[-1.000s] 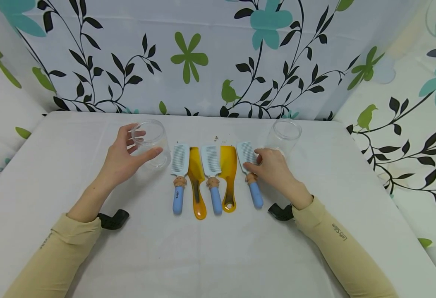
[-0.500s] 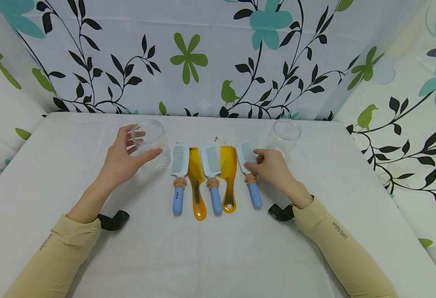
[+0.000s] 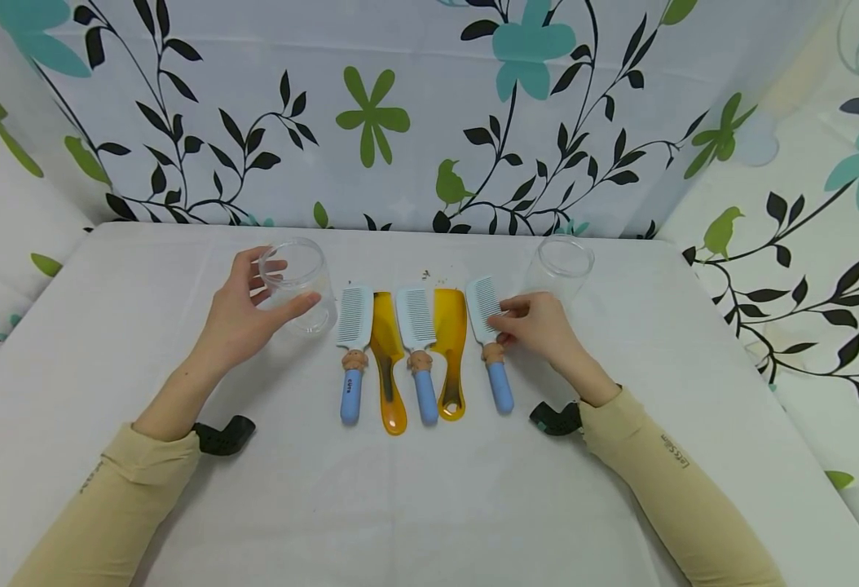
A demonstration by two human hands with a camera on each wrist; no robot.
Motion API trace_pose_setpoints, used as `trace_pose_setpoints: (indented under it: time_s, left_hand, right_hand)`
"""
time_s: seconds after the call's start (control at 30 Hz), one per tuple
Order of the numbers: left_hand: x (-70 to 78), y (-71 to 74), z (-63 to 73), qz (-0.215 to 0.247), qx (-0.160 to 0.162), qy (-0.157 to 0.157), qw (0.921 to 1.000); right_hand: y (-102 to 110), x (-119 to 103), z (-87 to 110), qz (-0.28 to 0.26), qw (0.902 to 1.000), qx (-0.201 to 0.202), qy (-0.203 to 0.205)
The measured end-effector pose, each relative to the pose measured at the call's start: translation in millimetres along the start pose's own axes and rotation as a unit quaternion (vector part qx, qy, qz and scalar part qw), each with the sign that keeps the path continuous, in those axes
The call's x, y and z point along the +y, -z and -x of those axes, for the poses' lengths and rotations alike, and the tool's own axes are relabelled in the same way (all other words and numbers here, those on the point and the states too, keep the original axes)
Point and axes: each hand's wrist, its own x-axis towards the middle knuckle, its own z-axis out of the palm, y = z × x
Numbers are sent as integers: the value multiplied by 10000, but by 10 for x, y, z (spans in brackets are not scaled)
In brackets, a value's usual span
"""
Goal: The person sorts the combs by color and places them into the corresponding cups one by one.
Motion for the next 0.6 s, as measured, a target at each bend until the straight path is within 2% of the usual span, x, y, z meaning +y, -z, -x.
trace_pose_setpoints:
  time_s: [0.13, 0.43, 0.6]
  left_hand:
    - [3, -6, 4, -7, -1, 1, 10000]
    - [4, -9, 11, -29, -2, 0, 10000]
    - [-2, -13, 16, -16, 11, -43, 10000]
  right_hand:
    - [12, 11, -10, -262, 9995, -57, -149]
    - [24, 21, -12, -451, 9989, -110, -91]
    - [41, 5, -2, -689, 9972, -176, -224]
